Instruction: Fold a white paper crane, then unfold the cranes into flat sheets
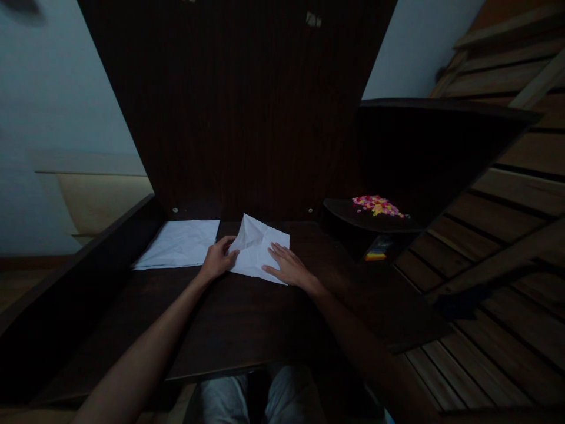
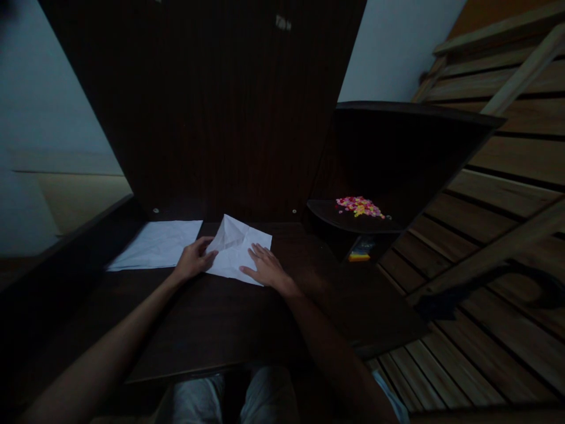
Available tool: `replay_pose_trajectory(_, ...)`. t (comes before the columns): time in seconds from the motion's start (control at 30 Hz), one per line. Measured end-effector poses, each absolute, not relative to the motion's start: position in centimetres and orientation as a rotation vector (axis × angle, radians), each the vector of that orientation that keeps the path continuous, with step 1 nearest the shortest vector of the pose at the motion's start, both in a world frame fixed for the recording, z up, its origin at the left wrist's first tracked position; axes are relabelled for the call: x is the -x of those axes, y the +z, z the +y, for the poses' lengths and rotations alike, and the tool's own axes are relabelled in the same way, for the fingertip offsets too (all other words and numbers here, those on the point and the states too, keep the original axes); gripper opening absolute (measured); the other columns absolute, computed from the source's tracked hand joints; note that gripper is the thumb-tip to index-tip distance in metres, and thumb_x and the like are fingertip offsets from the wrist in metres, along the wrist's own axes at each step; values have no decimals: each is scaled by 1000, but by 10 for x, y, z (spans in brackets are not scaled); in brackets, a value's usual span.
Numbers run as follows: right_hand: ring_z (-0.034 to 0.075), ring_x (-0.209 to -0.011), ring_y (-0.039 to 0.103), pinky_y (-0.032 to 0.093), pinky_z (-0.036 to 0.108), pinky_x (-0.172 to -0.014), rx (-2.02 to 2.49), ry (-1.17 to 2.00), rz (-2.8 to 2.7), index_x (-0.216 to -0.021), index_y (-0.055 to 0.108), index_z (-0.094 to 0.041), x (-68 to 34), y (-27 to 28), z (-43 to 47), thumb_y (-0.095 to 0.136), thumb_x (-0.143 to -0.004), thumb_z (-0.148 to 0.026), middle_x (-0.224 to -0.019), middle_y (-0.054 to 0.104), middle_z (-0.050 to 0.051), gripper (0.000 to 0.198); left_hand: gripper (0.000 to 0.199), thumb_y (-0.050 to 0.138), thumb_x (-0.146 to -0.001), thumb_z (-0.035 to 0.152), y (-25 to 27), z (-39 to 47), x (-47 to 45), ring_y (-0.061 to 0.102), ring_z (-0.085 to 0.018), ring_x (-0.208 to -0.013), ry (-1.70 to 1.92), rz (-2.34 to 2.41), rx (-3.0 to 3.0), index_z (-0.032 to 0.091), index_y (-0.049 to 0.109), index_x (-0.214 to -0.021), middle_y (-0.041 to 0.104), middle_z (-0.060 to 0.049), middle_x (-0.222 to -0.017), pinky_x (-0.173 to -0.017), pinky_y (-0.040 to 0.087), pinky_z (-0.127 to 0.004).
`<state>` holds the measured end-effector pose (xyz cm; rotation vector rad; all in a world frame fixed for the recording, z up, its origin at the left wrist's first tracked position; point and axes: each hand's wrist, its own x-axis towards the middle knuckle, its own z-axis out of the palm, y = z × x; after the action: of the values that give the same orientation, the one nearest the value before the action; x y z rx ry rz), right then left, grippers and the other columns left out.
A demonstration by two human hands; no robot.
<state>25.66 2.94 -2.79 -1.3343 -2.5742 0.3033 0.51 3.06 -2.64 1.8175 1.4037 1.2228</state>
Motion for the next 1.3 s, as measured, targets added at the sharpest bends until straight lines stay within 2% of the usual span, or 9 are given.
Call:
replay_pose_trajectory(0.1, 28, -145, 17, 17, 41, -118, 1393, 318, -2552, -145, 34, -7, -258, -28, 30, 31, -86, -71, -155, 21, 16, 87, 50, 66, -70, 30, -25, 28, -6, 66, -26, -101, 1175, 1384, -1806, 16, 54, -118, 68, -9, -112, -89, 53, -41)
replay_pose_trajectory(0.23, 28, -144, 19, 18, 39, -117, 1411, 284, -2510, -142, 40, -8, -258, -29, 31, 31, -86, -72, -154, 25, 16, 85, 65, 71, -64, 21, -24, 25, -6, 63, -26, -108, 1143, 1340, -1828, 17, 49, -125, 65, -9, -119, -94, 50, -43)
replay_pose_trajectory(0.43, 27, -142, 26, 19, 41, -117, 1419, 230, -2482, -139, 45, -10, -261, -31, 35, 32, -88, -68, -149, 37, 15, 78, 58, 65, -67, 18, -22, 24, -4, 65, -25, -105, 1121, 1376, -1826, 16, 52, -123, 68, -9, -113, -93, 51, -41)
replay_pose_trajectory(0.53, 29, -142, 25, 18, 42, -116, 1466, 220, -2474, -140, 45, -13, -264, -30, 35, 37, -86, -70, -150, 36, 14, 79, 55, 63, -67, 18, -21, 23, -5, 65, -25, -104, 1118, 1412, -1854, 15, 54, -122, 67, -10, -115, -92, 52, -40)
replay_pose_trajectory(0.73, 31, -138, 31, 26, 45, -111, 1458, 245, -2490, -139, 46, -20, -270, -26, 36, 52, -76, -72, -151, 34, 11, 82, 53, 59, -67, 16, -17, 22, -4, 63, -25, -108, 1093, 1466, -1970, 16, 58, -120, 67, -7, -117, -95, 50, -37)
replay_pose_trajectory(1.03, 27, -140, 30, 15, 43, -117, 1376, 266, -2477, -138, 47, -15, -268, -30, 38, 46, -82, -69, -150, 37, 14, 78, 67, 56, -64, 13, -10, 18, -2, 66, -25, -99, 939, 1507, -2088, 14, 53, -131, 68, -8, -117, -90, 52, -35)
replay_pose_trajectory(1.17, 26, -140, 31, 16, 43, -117, 1387, 263, -2476, -138, 48, -14, -266, -31, 39, 43, -85, -67, -149, 38, 14, 75, 70, 53, -66, 11, -14, 18, -3, 61, -26, -111, 877, 1472, -2203, 13, 49, -135, 62, -10, -127, -100, 46, -39)
replay_pose_trajectory(1.3, 27, -141, 29, 16, 45, -117, 1366, 263, -2488, -138, 47, -15, -267, -31, 40, 43, -86, -66, -149, 38, 14, 73, 71, 51, -67, 8, -20, 18, -6, 49, -28, -126, 788, 1398, -2401, 16, 46, -137, 53, -9, -138, -112, 30, -48)
